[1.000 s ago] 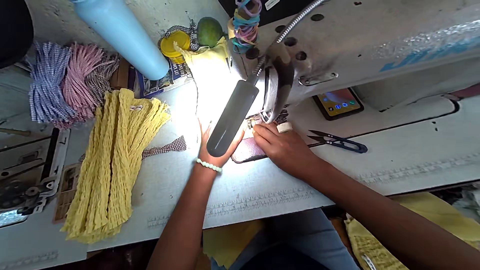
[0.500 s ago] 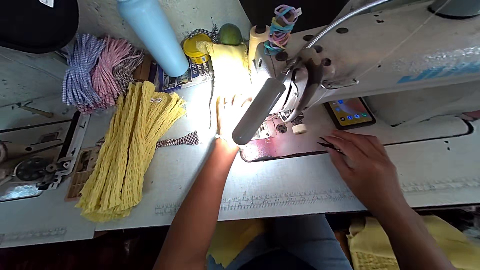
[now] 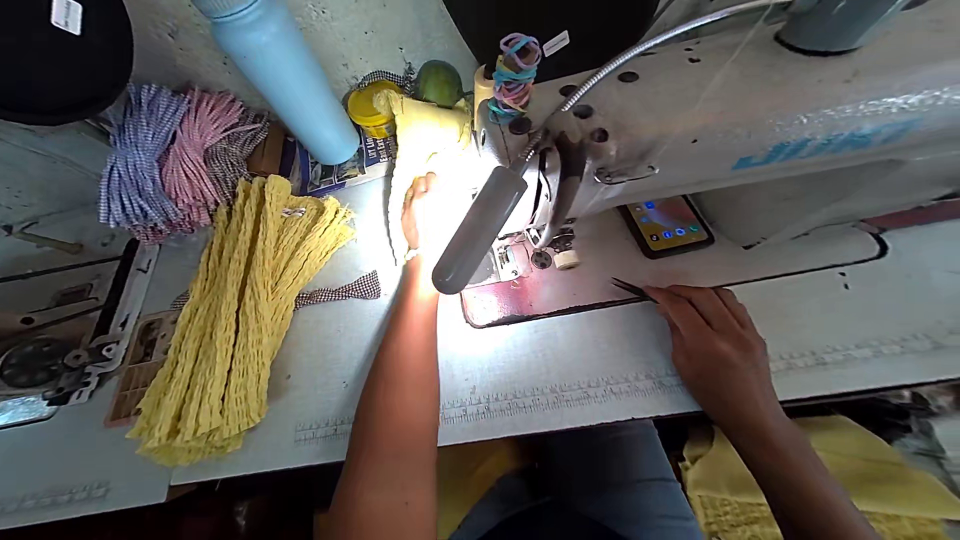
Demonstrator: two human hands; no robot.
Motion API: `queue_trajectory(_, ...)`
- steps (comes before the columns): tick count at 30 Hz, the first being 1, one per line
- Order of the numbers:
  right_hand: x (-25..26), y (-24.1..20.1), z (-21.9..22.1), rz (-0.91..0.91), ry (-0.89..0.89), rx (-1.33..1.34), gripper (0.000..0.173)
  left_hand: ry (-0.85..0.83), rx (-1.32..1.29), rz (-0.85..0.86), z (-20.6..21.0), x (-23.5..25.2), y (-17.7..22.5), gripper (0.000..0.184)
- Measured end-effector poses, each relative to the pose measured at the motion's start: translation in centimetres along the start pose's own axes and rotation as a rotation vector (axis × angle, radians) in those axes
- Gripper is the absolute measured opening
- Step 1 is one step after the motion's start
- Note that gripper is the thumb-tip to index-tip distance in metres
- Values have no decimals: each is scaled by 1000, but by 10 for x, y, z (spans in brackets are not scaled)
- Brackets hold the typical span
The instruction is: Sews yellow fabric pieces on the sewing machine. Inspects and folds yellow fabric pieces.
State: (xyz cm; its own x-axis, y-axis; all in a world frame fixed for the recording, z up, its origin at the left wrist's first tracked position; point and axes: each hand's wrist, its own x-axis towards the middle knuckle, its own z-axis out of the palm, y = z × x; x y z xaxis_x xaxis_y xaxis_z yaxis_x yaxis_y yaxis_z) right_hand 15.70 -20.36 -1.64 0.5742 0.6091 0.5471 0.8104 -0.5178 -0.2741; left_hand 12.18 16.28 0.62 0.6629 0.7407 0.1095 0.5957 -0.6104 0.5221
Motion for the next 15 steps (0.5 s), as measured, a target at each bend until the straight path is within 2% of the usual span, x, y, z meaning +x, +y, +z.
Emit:
queue_trajectory(3, 1, -5, -7, 96, 36, 31, 28, 24, 112, -121, -25, 0, -17, 37)
queue_trajectory(6, 2, -25, -7, 151, -17, 157, 37, 133, -113, -87, -54, -50, -31, 33)
queue_trajectory(10, 16, -89, 20, 4, -100, 246, 38, 158, -493, -195, -70, -131, -43, 30)
queue_trajectory(15, 55, -158, 62, -138, -114, 161, 23, 183, -554, -216, -69, -180, -27, 16)
